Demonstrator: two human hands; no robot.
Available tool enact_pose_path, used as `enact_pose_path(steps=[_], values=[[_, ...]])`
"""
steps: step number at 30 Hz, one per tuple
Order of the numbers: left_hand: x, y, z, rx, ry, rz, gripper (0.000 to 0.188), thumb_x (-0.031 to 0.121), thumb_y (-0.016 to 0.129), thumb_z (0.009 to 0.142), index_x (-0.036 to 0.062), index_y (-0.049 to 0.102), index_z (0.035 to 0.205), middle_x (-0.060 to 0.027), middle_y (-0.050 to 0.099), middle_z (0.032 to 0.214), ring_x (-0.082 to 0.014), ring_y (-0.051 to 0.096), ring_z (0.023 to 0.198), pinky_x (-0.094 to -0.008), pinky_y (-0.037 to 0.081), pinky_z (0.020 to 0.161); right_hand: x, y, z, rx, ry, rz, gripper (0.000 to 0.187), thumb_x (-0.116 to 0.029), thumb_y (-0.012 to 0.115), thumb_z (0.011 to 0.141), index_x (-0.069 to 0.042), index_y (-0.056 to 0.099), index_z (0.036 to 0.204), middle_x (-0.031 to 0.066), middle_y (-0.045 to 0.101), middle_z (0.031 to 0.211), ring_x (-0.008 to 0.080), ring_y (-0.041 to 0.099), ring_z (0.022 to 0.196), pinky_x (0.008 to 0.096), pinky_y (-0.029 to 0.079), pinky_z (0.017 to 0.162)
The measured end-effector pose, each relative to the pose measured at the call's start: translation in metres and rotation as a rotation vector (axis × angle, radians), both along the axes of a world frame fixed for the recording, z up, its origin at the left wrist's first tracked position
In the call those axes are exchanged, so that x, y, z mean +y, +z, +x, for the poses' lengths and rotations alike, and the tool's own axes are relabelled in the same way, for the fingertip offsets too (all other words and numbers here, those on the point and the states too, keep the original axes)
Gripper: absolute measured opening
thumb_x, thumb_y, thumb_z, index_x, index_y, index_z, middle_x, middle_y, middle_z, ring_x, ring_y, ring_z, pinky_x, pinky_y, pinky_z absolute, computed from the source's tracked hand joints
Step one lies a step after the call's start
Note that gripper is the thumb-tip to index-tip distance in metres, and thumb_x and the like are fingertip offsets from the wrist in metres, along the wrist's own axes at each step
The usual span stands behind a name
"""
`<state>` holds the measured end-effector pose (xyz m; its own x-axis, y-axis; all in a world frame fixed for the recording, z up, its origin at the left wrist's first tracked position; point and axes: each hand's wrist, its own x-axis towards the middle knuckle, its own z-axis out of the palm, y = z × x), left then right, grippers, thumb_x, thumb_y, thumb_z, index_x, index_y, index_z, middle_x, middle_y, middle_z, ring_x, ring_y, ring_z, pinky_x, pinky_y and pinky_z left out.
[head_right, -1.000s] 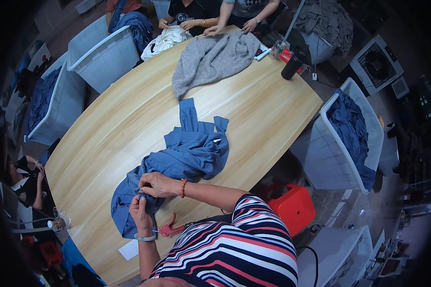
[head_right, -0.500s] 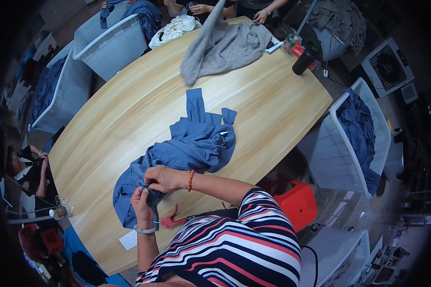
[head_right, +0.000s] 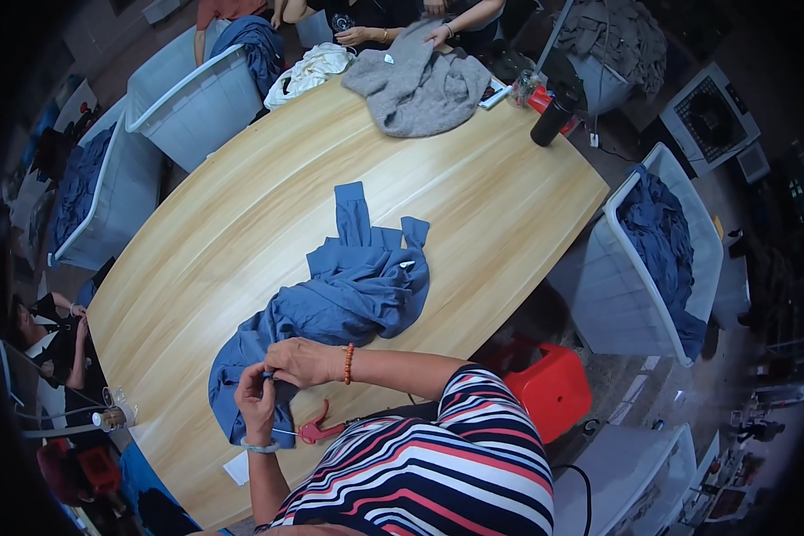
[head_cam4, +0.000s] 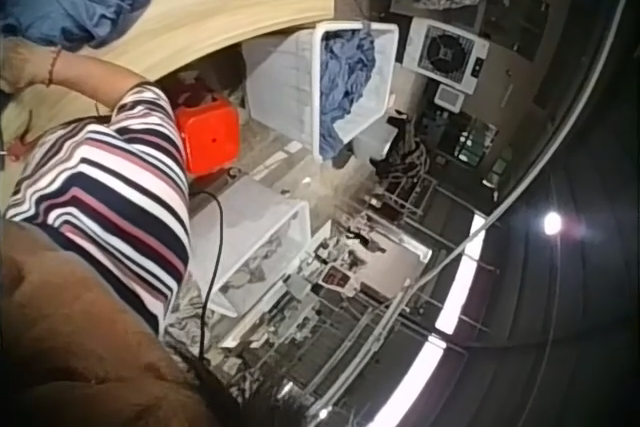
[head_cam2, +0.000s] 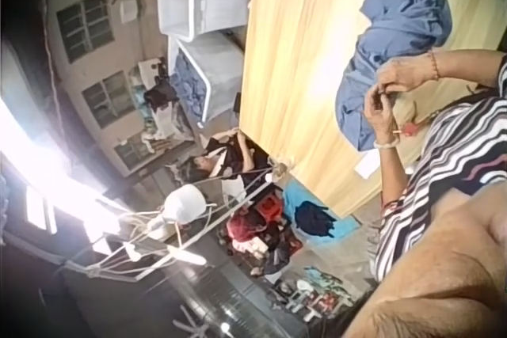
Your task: Trimming loose threads and inspecting blue garments on a factory work table.
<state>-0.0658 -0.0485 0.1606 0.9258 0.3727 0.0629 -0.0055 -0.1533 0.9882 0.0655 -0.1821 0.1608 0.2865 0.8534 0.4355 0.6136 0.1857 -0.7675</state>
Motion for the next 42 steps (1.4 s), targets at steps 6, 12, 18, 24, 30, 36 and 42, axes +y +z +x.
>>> enact_pose_path(steps=[6, 12, 18, 24, 30, 36, 42], values=[[0.011, -0.009, -0.006, 0.039, 0.025, -0.303, 0.021, -0.004, 0.061, 0.079, -0.001, 0.059, 0.1, -0.0032, 0.061, 0.094, -0.0069, 0.055, 0.083, -0.0186, 0.043, 0.072, -0.004, 0.007, -0.001, 0.191, -0.013, -0.083, 0.019, -0.009, 0.064, 0.076, 0.0, 0.057, 0.091, 0.0156, 0.059, 0.084, 0.0328, 0.059, 0.081, 0.0377, 0.047, 0.073], [0.013, -0.014, -0.013, 0.087, 0.012, -0.422, 0.021, 0.006, 0.069, 0.081, 0.0009, 0.06, 0.099, -0.002, 0.061, 0.092, -0.0074, 0.056, 0.081, -0.0191, 0.044, 0.074, -0.003, -0.001, -0.001, 0.281, -0.01, -0.186, 0.019, -0.013, 0.064, 0.078, 0.001, 0.062, 0.091, 0.0169, 0.061, 0.084, 0.0325, 0.06, 0.081, 0.0377, 0.047, 0.074], [0.016, -0.013, -0.018, 0.14, -0.006, -0.45, 0.019, 0.006, 0.069, 0.08, 0.0013, 0.06, 0.096, -0.0031, 0.062, 0.091, -0.0086, 0.056, 0.082, -0.0203, 0.044, 0.076, -0.003, 0.001, -0.003, 0.211, 0.029, -0.261, 0.019, -0.017, 0.062, 0.079, 0.002, 0.062, 0.084, 0.0175, 0.061, 0.081, 0.0329, 0.06, 0.082, 0.0378, 0.047, 0.075], [0.014, -0.008, -0.014, 0.087, -0.007, -0.442, 0.019, 0.004, 0.069, 0.079, 0.0012, 0.058, 0.094, -0.0043, 0.061, 0.093, -0.0096, 0.056, 0.084, -0.0216, 0.044, 0.078, -0.003, -0.001, -0.009, 0.163, -0.006, -0.242, 0.015, -0.016, 0.063, 0.08, -0.002, 0.059, 0.084, 0.0143, 0.057, 0.08, 0.0327, 0.059, 0.08, 0.0385, 0.047, 0.07], [0.016, -0.014, -0.017, 0.078, 0.004, -0.46, 0.018, 0.002, 0.068, 0.08, 0.0014, 0.057, 0.095, -0.0046, 0.06, 0.093, -0.0099, 0.056, 0.084, -0.0217, 0.043, 0.078, -0.002, 0.002, -0.011, 0.167, -0.014, -0.242, 0.014, -0.014, 0.061, 0.081, -0.001, 0.058, 0.084, 0.0149, 0.057, 0.081, 0.0333, 0.058, 0.079, 0.0387, 0.046, 0.07], [0.01, -0.011, -0.015, 0.031, 0.027, -0.381, 0.017, 0.002, 0.067, 0.081, 0.0021, 0.056, 0.094, -0.0044, 0.059, 0.094, -0.0101, 0.055, 0.083, -0.0215, 0.043, 0.077, -0.002, -0.002, -0.015, 0.175, -0.047, -0.225, 0.014, -0.014, 0.06, 0.081, -0.001, 0.058, 0.085, 0.0148, 0.056, 0.081, 0.0331, 0.058, 0.079, 0.0384, 0.046, 0.07], [0.001, -0.015, -0.013, -0.059, 0.093, -0.265, 0.011, 0.002, 0.062, 0.083, 0.0023, 0.054, 0.092, -0.0045, 0.056, 0.093, -0.0103, 0.051, 0.082, -0.0216, 0.041, 0.077, -0.001, -0.001, -0.021, 0.162, -0.146, -0.208, 0.012, -0.013, 0.058, 0.083, -0.001, 0.057, 0.086, 0.0147, 0.056, 0.082, 0.033, 0.058, 0.079, 0.0383, 0.046, 0.07]])
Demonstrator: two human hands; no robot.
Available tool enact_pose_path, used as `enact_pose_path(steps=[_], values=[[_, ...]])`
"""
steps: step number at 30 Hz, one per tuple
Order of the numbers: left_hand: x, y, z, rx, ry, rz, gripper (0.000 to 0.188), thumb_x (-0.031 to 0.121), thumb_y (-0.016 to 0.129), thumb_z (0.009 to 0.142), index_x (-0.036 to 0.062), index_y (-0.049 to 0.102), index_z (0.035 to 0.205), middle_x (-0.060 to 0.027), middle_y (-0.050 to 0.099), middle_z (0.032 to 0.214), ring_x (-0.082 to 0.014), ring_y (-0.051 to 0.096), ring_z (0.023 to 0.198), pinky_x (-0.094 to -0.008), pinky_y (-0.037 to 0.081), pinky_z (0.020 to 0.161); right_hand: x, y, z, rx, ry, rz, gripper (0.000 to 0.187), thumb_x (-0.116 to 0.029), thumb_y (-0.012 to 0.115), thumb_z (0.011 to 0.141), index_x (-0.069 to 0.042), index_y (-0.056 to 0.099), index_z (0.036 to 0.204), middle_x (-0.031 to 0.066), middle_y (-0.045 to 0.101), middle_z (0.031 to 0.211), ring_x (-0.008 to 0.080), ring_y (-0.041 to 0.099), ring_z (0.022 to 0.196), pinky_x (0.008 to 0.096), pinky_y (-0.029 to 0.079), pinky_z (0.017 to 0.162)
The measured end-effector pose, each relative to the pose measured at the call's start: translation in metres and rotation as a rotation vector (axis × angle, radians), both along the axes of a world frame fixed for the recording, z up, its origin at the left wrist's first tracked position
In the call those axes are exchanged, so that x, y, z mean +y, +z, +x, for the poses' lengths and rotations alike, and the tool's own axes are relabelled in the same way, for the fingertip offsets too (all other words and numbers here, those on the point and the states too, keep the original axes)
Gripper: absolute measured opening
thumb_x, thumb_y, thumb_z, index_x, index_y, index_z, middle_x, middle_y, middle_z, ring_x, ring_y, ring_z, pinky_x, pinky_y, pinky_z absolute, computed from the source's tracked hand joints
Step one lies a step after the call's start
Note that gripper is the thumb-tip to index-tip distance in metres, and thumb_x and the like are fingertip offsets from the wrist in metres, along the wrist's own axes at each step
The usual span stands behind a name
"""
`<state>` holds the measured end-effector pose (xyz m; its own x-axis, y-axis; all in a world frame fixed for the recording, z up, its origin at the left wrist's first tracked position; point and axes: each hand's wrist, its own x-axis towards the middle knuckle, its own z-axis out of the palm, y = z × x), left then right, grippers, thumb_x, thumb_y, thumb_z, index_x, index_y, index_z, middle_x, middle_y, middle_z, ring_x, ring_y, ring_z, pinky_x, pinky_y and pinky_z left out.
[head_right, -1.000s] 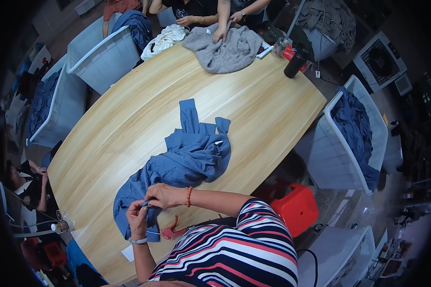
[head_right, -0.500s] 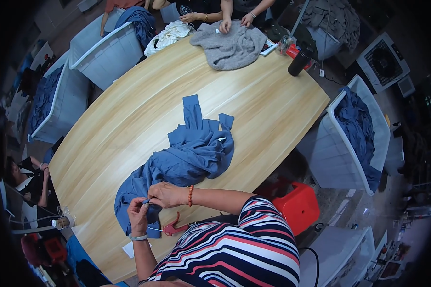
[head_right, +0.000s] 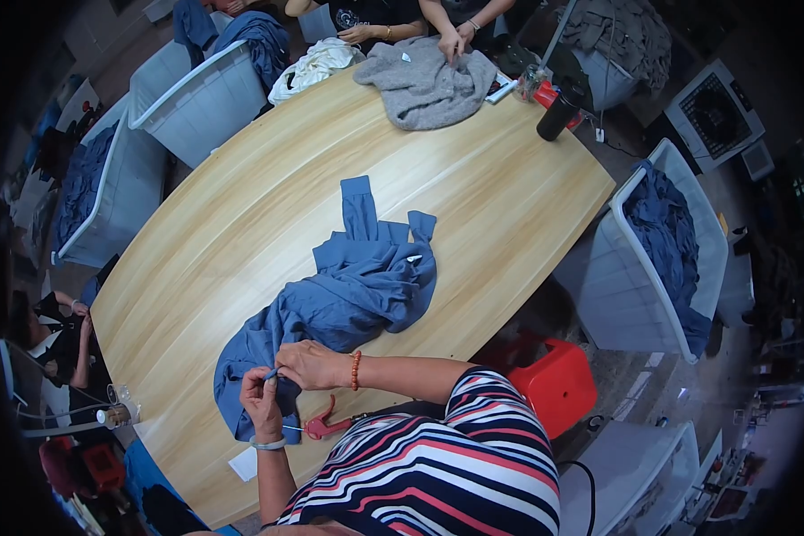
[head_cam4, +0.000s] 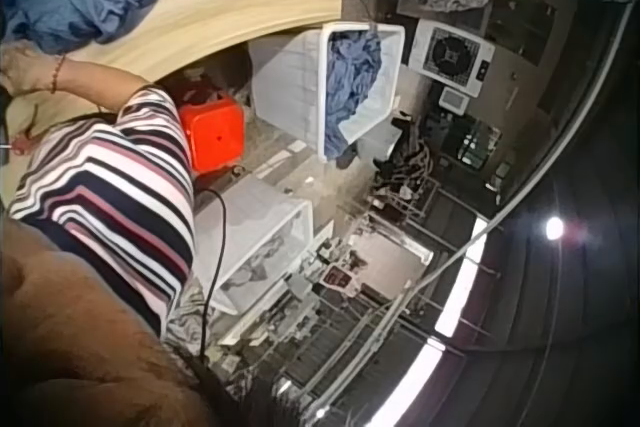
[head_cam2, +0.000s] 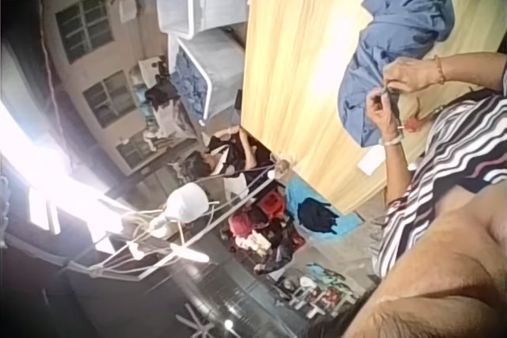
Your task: Trimming loose threads and inspecting blue garments on a factory work table.
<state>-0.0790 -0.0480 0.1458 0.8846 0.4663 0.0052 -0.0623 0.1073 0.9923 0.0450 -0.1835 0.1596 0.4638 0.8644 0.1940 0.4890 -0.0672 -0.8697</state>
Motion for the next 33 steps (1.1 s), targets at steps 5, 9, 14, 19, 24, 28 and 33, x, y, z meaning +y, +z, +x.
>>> enact_pose_path(steps=[5, 9, 14, 19, 24, 28, 33], values=[[-0.017, 0.005, 0.003, -0.028, 0.162, 0.063, 0.009, 0.0, 0.059, 0.084, 0.0014, 0.053, 0.091, -0.0057, 0.054, 0.092, -0.0114, 0.051, 0.081, -0.022, 0.041, 0.076, 0.003, 0.008, -0.005, -0.023, -0.056, -0.047, 0.013, -0.014, 0.055, 0.084, -0.001, 0.057, 0.083, 0.0171, 0.056, 0.084, 0.034, 0.058, 0.081, 0.041, 0.046, 0.073], [-0.026, 0.011, 0.003, -0.011, 0.236, 0.303, 0.008, 0.0, 0.057, 0.085, -0.0004, 0.052, 0.092, -0.0059, 0.053, 0.092, -0.0106, 0.049, 0.08, -0.0212, 0.04, 0.073, 0.008, 0.013, -0.009, -0.05, -0.11, -0.046, 0.013, -0.014, 0.056, 0.084, -0.001, 0.056, 0.081, 0.0169, 0.055, 0.083, 0.0337, 0.057, 0.082, 0.0404, 0.047, 0.073], [-0.03, 0.006, 0.0, 0.035, 0.266, 0.384, 0.009, -0.001, 0.054, 0.086, -0.0015, 0.053, 0.094, -0.0047, 0.052, 0.088, -0.01, 0.047, 0.074, -0.0201, 0.038, 0.066, 0.011, 0.014, 0.001, -0.237, -0.055, -0.007, 0.014, -0.015, 0.06, 0.079, -0.002, 0.055, 0.08, 0.0155, 0.054, 0.081, 0.0328, 0.058, 0.08, 0.0392, 0.047, 0.07], [-0.009, -0.001, -0.004, 0.215, 0.172, 0.523, 0.015, -0.006, 0.048, 0.079, -0.001, 0.057, 0.09, -0.0031, 0.054, 0.083, -0.0087, 0.049, 0.07, -0.0201, 0.039, 0.06, 0.005, 0.006, 0.006, -0.177, 0.061, 0.041, 0.019, -0.02, 0.065, 0.075, -0.004, 0.054, 0.079, 0.0129, 0.054, 0.075, 0.0326, 0.058, 0.075, 0.0404, 0.046, 0.065], [0.015, -0.006, -0.019, 0.236, 0.13, 0.543, 0.017, -0.006, 0.049, 0.08, -0.0012, 0.059, 0.093, -0.0019, 0.057, 0.08, -0.0043, 0.049, 0.066, -0.0183, 0.037, 0.055, 0.005, 0.0, 0.014, -0.082, -0.041, 0.001, 0.023, -0.022, 0.069, 0.073, -0.006, 0.054, 0.079, 0.0119, 0.054, 0.079, 0.0326, 0.059, 0.076, 0.0412, 0.046, 0.063], [0.011, 0.008, -0.014, 0.314, 0.087, 0.414, 0.006, 0.002, 0.056, 0.087, -0.001, 0.059, 0.091, 0.0032, 0.055, 0.071, -0.0011, 0.045, 0.058, -0.0165, 0.037, 0.053, 0.009, 0.005, 0.01, -0.128, -0.1, -0.162, 0.019, -0.017, 0.065, 0.076, -0.006, 0.056, 0.089, 0.0123, 0.057, 0.1, 0.0336, 0.059, 0.084, 0.0403, 0.047, 0.07], [0.007, 0.007, -0.009, 0.267, -0.046, 0.396, 0.004, -0.001, 0.056, 0.085, -0.0021, 0.057, 0.089, 0.0015, 0.056, 0.073, -0.0026, 0.048, 0.062, -0.0173, 0.037, 0.054, 0.02, 0.0, 0.0, 0.032, 0.077, 0.008, 0.021, -0.011, 0.063, 0.075, -0.002, 0.062, 0.094, 0.0153, 0.06, 0.095, 0.0333, 0.058, 0.093, 0.0394, 0.047, 0.081]])
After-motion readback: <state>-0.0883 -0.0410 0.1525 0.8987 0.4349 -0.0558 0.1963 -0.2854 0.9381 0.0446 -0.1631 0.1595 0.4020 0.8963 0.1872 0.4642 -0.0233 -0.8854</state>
